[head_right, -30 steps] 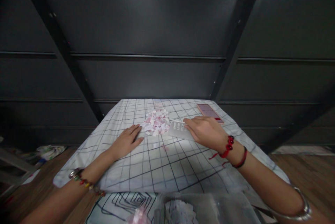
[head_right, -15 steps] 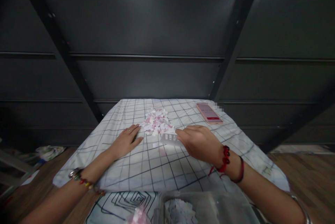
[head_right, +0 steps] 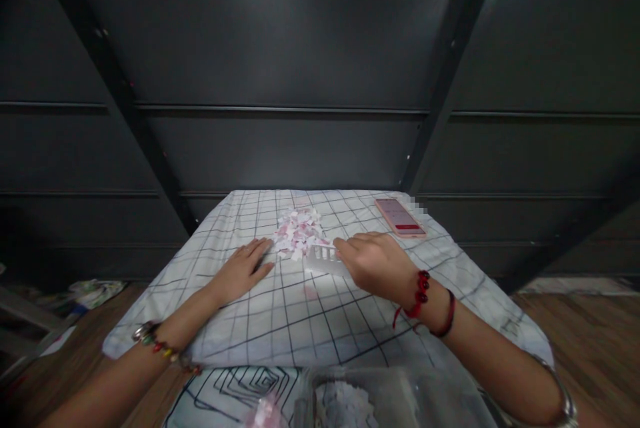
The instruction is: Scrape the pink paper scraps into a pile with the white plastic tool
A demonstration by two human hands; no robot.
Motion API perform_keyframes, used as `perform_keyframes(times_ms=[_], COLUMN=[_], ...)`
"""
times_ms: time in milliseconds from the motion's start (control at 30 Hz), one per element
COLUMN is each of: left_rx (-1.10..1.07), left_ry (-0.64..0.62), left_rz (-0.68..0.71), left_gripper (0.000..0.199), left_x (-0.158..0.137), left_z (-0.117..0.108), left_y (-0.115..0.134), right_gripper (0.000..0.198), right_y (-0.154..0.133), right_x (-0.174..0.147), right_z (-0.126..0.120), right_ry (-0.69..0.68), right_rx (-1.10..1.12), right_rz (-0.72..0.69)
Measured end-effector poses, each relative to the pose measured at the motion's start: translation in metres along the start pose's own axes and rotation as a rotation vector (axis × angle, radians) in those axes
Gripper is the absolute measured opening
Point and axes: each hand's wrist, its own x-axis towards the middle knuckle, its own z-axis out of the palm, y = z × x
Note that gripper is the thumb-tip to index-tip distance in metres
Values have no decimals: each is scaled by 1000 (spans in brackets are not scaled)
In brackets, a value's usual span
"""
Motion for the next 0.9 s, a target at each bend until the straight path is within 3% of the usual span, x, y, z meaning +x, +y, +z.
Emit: perform_keyframes(times_ms=[133,267,700,900], left_rx=[3,21,68,105], left_ry=[10,21,39,3], left_rz=[7,-2,-39,-94], left_gripper=[54,58,64,63], left_x=[0,0,0,-11], left_z=[1,2,3,-2], left_y=[0,0,1,5], right_gripper=[25,25,28,25], right_y=[8,9,-10,-7], right_x=[-1,1,6,-2], right_z=[2,3,2,0], right_ry=[-74,-46,128,134], right_rx=[-46,-104,76,74], right_rz=[73,103,-124,-89])
